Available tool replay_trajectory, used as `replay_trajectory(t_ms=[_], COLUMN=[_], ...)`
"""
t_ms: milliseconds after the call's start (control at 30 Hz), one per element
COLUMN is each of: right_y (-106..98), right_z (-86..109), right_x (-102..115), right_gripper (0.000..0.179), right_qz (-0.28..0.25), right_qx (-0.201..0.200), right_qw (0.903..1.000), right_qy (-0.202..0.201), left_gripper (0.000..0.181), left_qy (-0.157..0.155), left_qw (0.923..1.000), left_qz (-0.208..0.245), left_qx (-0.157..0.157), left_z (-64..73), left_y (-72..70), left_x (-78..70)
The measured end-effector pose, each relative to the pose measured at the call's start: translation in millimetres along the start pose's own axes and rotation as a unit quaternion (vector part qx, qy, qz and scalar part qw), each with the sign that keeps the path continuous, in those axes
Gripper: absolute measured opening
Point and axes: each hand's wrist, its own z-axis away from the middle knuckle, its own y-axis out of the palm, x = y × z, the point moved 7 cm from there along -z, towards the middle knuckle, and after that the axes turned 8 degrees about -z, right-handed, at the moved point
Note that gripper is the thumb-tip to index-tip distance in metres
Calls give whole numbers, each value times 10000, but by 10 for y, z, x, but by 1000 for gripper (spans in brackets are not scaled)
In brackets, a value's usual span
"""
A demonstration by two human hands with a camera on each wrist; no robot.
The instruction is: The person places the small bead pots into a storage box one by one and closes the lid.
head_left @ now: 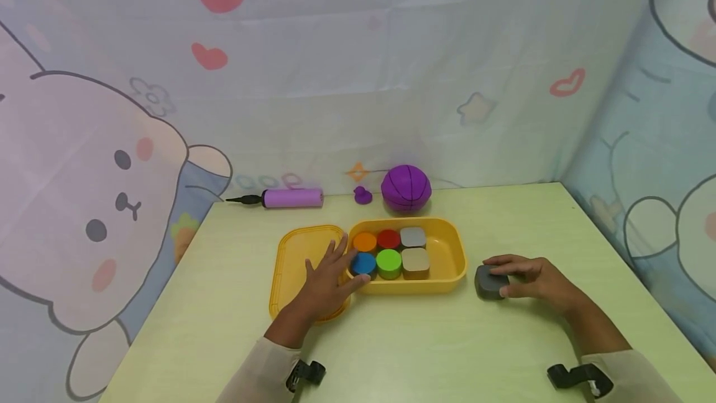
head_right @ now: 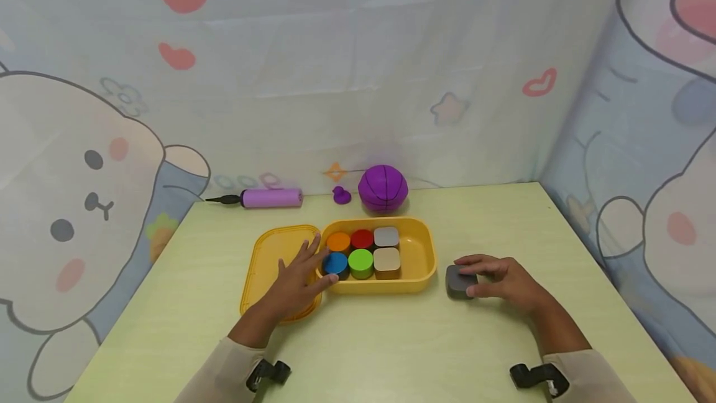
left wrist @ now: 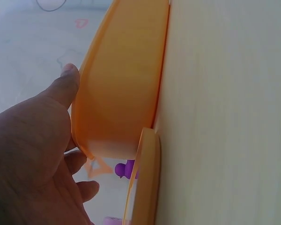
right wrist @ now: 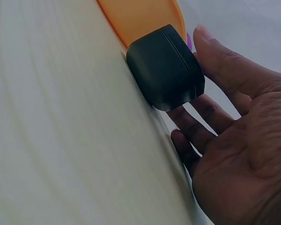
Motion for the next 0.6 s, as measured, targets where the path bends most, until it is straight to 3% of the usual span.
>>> replay_trajectory(t_ms=[367,600], right_y=[2,-16], right_z=[16,10], right_x=[-43,-38], right_gripper=[38,35], right_qz=[-66,439], right_qx=[6,-303], right_qw=[10000,9986], right_qy=[30,69], left_gripper=[78,78], left_qy=[-32,-61], left_qw=[9999,9995], left_qz=[-138,-312], left_qx=[33,7], left_z=[4,13], left_y=[-2,-7], left_x=[-20,-19])
